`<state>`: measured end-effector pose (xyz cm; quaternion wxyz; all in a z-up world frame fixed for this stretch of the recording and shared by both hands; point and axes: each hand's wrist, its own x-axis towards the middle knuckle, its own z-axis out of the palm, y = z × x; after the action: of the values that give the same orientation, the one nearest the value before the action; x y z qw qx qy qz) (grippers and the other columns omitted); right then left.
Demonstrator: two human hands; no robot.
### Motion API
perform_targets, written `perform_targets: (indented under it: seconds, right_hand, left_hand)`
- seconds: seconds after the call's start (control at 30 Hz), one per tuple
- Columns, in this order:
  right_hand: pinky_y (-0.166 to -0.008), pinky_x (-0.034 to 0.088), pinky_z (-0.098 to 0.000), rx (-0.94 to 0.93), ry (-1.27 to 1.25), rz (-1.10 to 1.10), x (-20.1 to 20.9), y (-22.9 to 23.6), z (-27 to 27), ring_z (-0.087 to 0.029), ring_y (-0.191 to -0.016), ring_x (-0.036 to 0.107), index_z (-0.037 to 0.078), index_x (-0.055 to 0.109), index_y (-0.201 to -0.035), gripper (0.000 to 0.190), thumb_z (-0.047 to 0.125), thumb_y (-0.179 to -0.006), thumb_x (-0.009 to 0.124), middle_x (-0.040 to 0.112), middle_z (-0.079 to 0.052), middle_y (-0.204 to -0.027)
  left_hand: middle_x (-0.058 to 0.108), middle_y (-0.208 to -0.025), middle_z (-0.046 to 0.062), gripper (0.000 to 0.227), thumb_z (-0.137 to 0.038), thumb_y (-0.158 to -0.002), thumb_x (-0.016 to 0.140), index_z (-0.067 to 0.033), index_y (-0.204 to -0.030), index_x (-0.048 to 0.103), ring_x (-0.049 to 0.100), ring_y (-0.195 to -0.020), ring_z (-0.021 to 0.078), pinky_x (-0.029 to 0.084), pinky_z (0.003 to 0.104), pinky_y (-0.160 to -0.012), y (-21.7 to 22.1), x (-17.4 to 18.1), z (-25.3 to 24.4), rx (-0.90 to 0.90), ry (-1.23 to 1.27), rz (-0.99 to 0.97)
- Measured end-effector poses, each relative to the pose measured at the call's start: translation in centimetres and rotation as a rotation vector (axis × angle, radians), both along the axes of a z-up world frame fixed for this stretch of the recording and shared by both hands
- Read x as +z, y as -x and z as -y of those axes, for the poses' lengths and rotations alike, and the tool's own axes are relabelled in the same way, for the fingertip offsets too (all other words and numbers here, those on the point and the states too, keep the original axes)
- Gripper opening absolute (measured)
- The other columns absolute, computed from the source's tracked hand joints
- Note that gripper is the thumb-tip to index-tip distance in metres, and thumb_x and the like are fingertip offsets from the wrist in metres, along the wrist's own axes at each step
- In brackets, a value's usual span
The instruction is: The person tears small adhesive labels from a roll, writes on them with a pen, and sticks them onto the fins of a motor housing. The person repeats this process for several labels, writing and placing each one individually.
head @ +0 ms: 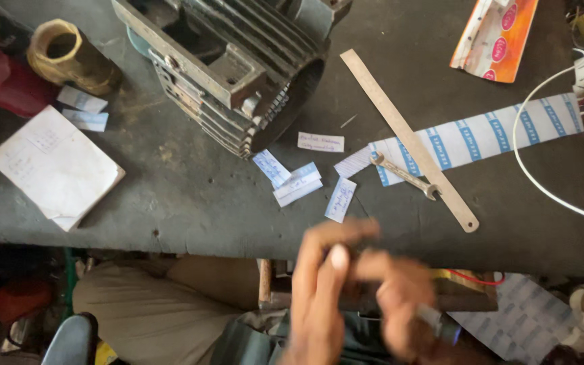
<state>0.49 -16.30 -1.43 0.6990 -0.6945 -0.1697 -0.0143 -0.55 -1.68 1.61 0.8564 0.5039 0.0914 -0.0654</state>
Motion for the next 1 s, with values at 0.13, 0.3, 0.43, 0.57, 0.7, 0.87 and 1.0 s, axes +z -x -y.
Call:
perform_targets:
  seconds: [0.13,0.3,0.43,0.57,0.7,0.87,1.0]
  right_hand:
    - [-0.072,0.055,-0.0294,-0.214,0.582,0.177,4.3,-5.0,3.1,-0.018,-0.084,0.069,0.001,0.067,-0.119,0.021,0.009,-0.099,0.064,0.071,-0.015,-0.104]
    - [-0.092,0.057,-0.0409,-0.277,1.252,0.360,5.8,-13.2,6.4,-0.029,-0.104,0.070,0.007,0.068,-0.135,0.039,-0.003,-0.098,0.060,0.072,-0.018,-0.118]
    - [-0.093,0.054,-0.0457,-0.311,1.357,0.298,5.6,-14.3,5.6,-0.036,-0.107,0.065,0.005,0.065,-0.143,0.053,0.001,-0.090,0.068,0.063,-0.027,-0.126]
    - [-0.094,0.054,-0.0445,-0.084,0.982,0.386,4.8,-11.2,2.2,-0.034,-0.112,0.064,0.001,0.067,-0.126,0.041,0.009,-0.087,0.074,0.066,-0.016,-0.121]
    - [-0.087,0.055,-0.0426,0.071,0.921,0.295,4.2,-9.9,0.9,-0.032,-0.104,0.066,0.006,0.072,-0.112,0.034,0.012,-0.079,0.080,0.070,-0.012,-0.110]
    - [-0.074,0.056,-0.0327,0.051,0.694,0.098,3.8,-9.5,1.4,-0.021,-0.086,0.072,0.006,0.072,-0.102,0.020,0.013,-0.085,0.081,0.076,-0.006,-0.093]
    - [-0.062,0.055,-0.0275,0.054,0.560,-0.095,3.7,-9.2,0.9,-0.014,-0.072,0.070,0.006,0.073,-0.108,0.024,0.014,-0.086,0.080,0.078,-0.004,-0.088]
  left_hand:
    - [0.068,-0.119,0.008,0.035,-0.027,-0.099,0.059,-0.0078,-0.129,0.057,0.062,-0.110,0.0191,0.046,0.036,-0.096,-2.6,-1.5,-2.4,0.140,-0.682,0.345]
    - [0.060,-0.123,0.013,0.041,-0.030,-0.083,0.076,-0.0071,-0.116,0.071,0.051,-0.112,0.0333,0.038,0.047,-0.092,-4.1,-1.8,-2.6,0.066,-1.414,0.454]
    - [0.059,-0.118,0.011,0.037,-0.031,-0.084,0.077,-0.0083,-0.112,0.071,0.051,-0.109,0.0310,0.037,0.047,-0.091,-4.6,-2.1,-1.9,0.024,-1.435,0.397]
    - [0.062,-0.109,0.010,0.031,-0.025,-0.082,0.077,-0.0090,-0.108,0.071,0.054,-0.106,0.0300,0.038,0.045,-0.088,-5.3,-2.3,-1.7,0.001,-1.340,0.369]
    - [0.068,-0.091,0.003,0.024,-0.014,-0.084,0.078,-0.0092,-0.107,0.071,0.060,-0.091,0.0251,0.043,0.041,-0.083,-5.7,-2.2,-2.0,-0.026,-1.202,0.397]
    - [0.071,-0.091,0.005,0.020,-0.004,-0.085,0.079,-0.0041,-0.104,0.072,0.065,-0.082,0.0182,0.053,0.031,-0.074,-5.9,-1.8,-2.1,0.213,-0.900,0.422]
    - [0.076,-0.084,0.005,0.014,-0.008,-0.089,0.077,0.0000,-0.101,0.074,0.068,-0.075,0.0087,0.056,0.024,-0.067,-6.0,-1.7,-2.9,0.061,-0.443,0.104]
